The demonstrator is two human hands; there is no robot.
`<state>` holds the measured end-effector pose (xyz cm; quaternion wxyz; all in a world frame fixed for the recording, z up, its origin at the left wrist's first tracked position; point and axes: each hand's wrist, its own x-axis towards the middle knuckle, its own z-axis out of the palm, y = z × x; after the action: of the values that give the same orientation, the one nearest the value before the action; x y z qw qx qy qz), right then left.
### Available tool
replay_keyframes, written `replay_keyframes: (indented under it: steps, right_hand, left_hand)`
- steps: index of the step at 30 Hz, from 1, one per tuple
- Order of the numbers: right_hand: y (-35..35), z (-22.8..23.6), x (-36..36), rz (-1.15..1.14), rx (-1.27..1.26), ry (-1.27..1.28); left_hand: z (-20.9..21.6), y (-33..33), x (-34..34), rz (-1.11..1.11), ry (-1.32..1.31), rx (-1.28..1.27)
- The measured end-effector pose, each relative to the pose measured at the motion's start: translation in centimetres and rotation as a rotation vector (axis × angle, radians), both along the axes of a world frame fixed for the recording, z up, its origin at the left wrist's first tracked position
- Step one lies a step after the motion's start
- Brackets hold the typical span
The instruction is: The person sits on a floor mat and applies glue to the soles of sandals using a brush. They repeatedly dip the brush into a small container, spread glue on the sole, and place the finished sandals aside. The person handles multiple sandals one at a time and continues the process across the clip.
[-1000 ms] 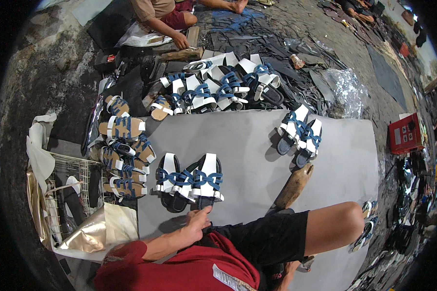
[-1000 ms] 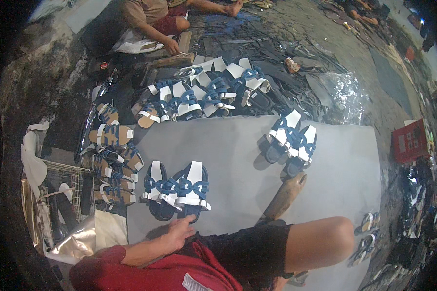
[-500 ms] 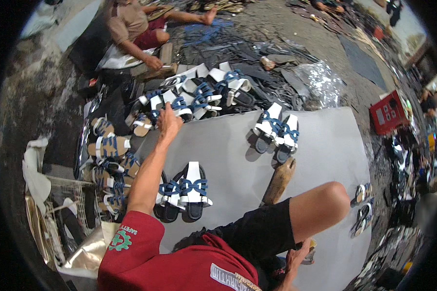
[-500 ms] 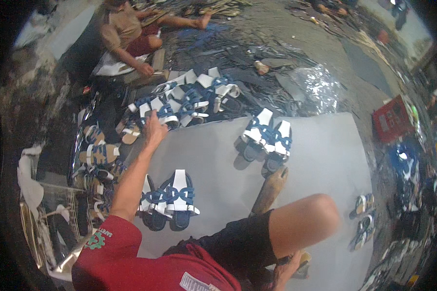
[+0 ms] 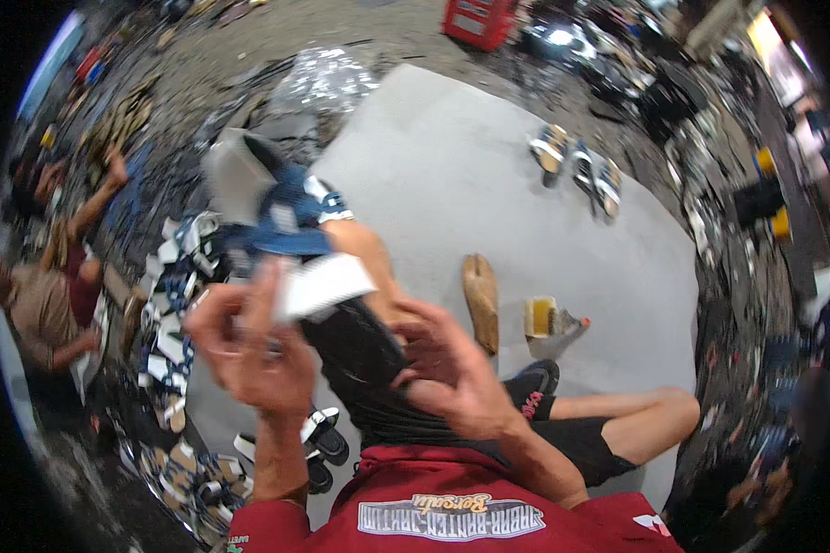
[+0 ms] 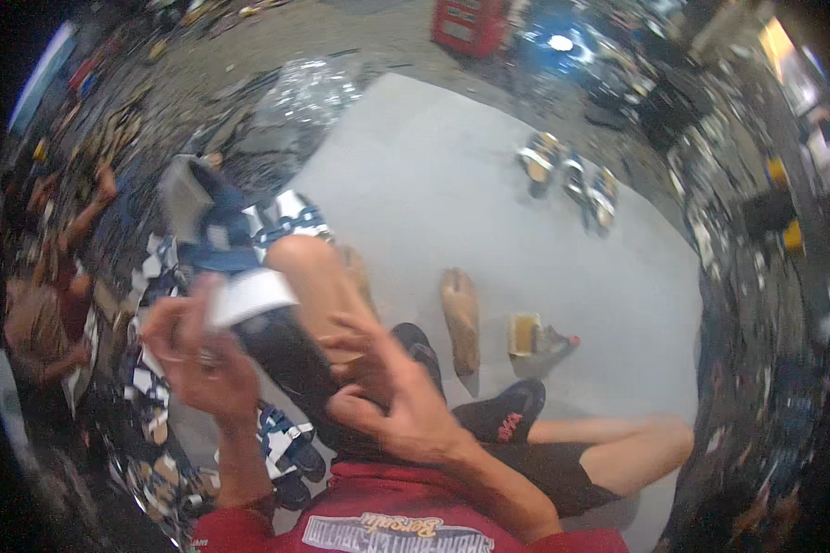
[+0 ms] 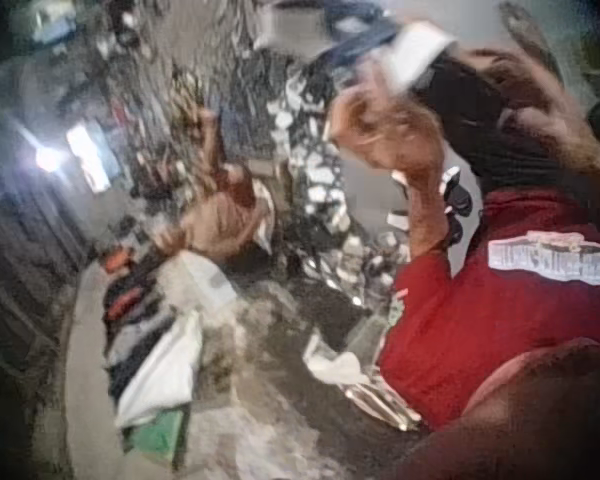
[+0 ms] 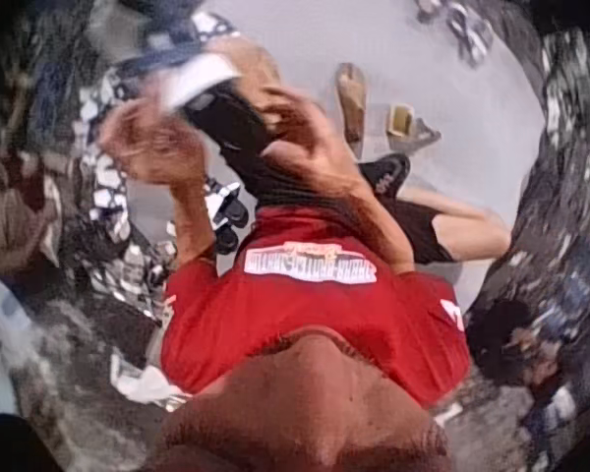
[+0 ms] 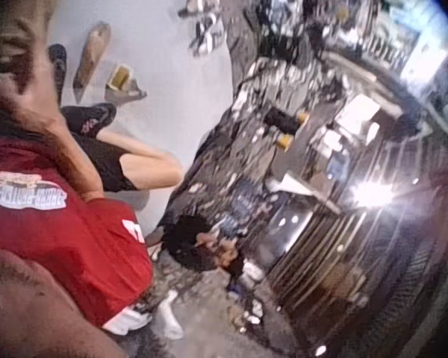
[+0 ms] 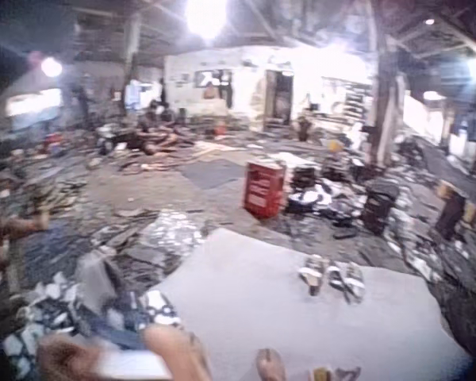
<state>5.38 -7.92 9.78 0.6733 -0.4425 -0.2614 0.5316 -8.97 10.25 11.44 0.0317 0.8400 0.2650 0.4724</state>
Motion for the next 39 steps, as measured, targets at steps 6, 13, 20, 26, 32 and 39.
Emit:
replay_keyframes:
  steps: [6, 13, 20, 26, 32, 39]
  right_hand:
    - [-2.2, -6.0, 0.1, -0.200, -0.129, 0.354]
    - [-3.5, -6.3, 2.8, -0.273, -0.054, 0.581]
    - [1.8, -8.3, 1.9, 0.187, -0.124, 0.608]
    - [7.1, -22.9, 3.0, -0.437, -0.450, -0.807]
    - [10.6, -30.4, -0.7, -0.141, -0.545, -1.136]
    - [2.8, -22.0, 6.2, -0.364, -0.359, -0.124]
  left_hand:
    - [-3.8, -4.6, 7.8, -0.424, 0.027, -0.306]
    - [-6.0, -5.1, 8.4, -0.458, -0.324, -0.677]
    - [-7.0, -2.6, 7.4, -0.893, -1.004, -1.696]
    - [-6.8, 0.7, 3.4, -0.998, -1.192, -1.744]
    - [-8.3, -0.4, 5.1, -1.179, -1.351, -1.859]
    - [-5.9, 3.0, 5.1, -1.060, -1.427, -1.719]
